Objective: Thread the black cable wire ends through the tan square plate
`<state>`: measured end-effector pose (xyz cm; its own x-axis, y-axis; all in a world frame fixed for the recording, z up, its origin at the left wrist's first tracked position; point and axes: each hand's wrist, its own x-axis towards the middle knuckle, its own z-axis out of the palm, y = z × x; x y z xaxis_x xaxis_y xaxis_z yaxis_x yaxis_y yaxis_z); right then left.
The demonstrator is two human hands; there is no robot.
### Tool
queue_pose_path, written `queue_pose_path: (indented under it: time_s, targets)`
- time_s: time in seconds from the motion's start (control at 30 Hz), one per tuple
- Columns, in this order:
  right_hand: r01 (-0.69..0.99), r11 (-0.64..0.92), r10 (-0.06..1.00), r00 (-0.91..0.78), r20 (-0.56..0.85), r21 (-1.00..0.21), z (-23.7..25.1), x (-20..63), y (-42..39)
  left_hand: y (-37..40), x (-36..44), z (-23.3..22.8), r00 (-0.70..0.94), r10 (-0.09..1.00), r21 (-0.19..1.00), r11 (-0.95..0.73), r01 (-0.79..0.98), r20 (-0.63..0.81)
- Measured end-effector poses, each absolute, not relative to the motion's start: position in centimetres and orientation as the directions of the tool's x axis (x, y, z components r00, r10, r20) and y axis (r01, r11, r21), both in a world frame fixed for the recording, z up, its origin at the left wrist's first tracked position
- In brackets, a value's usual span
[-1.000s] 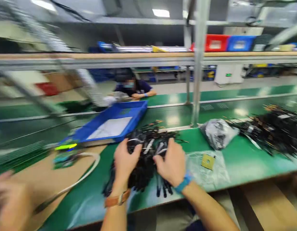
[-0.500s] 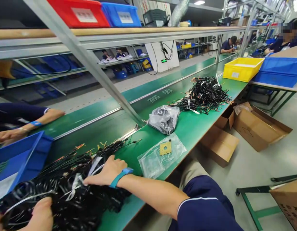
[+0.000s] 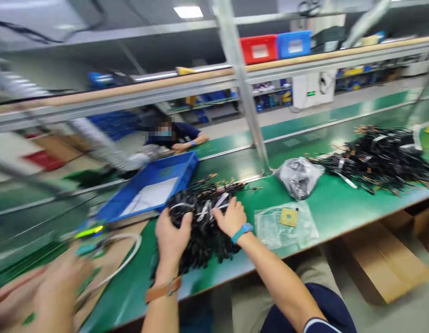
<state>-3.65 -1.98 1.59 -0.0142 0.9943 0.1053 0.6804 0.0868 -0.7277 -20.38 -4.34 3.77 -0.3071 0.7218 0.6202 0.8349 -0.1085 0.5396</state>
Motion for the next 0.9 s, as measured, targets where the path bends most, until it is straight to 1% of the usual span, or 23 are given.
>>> queue_pose_path:
  time_s: [0.03, 0.1, 0.23, 0.27, 0.33, 0.37, 0.43, 0.5, 0.6, 0.7, 0.77, 0.9]
  targets:
    - [0.688, 0.12, 0.991, -0.045, 0.123, -0.716, 1.4, -3.8, -2.1, -4.5, -20.5, 3.0, -0.318, 0.707, 0.535, -0.101, 0.839, 0.632]
    - [0.698, 0.193, 0.981, -0.113, 0.16, -0.689, 0.8, -4.0, -2.7, -5.3, -20.8, 1.2, -0.338, 0.713, 0.553, -0.083, 0.829, 0.614]
    - [0.706, 0.345, 0.938, -0.237, 0.253, -0.619, -1.0, -3.1, -4.0, -8.1, -21.5, -1.3, -0.329, 0.786, 0.643, -0.11, 0.758, 0.523]
    - [0.693, 0.377, 0.926, -0.258, 0.277, -0.615, -1.5, -2.6, -4.0, -8.8, -21.8, -1.7, -0.342, 0.795, 0.669, -0.105, 0.736, 0.501]
    - [0.633, 0.415, 0.91, -0.293, 0.293, -0.654, -2.5, -1.5, -3.5, -9.9, -22.6, -2.3, -0.403, 0.784, 0.713, -0.071, 0.697, 0.472]
    - [0.602, 0.4, 0.916, -0.287, 0.28, -0.691, -2.9, -1.1, -3.0, -10.2, -23.1, -2.6, -0.444, 0.764, 0.73, -0.051, 0.682, 0.468]
    - [0.556, 0.321, 0.944, -0.253, 0.212, -0.766, -3.5, -0.7, -2.1, -10.1, -24.1, -3.1, -0.515, 0.721, 0.753, -0.015, 0.658, 0.464]
    - [0.533, 0.248, 0.964, -0.221, 0.15, -0.809, -3.9, -1.0, -1.7, -9.4, -25.1, -3.6, -0.558, 0.711, 0.78, 0.021, 0.626, 0.428]
    - [0.544, 0.2, 0.978, -0.16, 0.133, -0.815, -4.3, -2.8, -2.2, -7.6, -26.0, -4.0, -0.564, 0.749, 0.806, 0.067, 0.588, 0.349]
    - [0.548, 0.195, 0.981, -0.116, 0.157, -0.813, -4.4, -4.4, -3.0, -6.2, -26.3, -4.1, -0.536, 0.765, 0.79, 0.06, 0.611, 0.357]
    - [0.522, 0.221, 0.974, -0.163, 0.158, -0.824, -4.3, -4.4, -3.2, -5.8, -26.4, -4.0, -0.538, 0.757, 0.782, 0.058, 0.62, 0.37]
    - [0.429, 0.272, 0.921, -0.376, 0.104, -0.861, -3.0, -0.3, -3.3, -6.9, -26.7, -3.3, -0.558, 0.742, 0.793, 0.06, 0.606, 0.371]
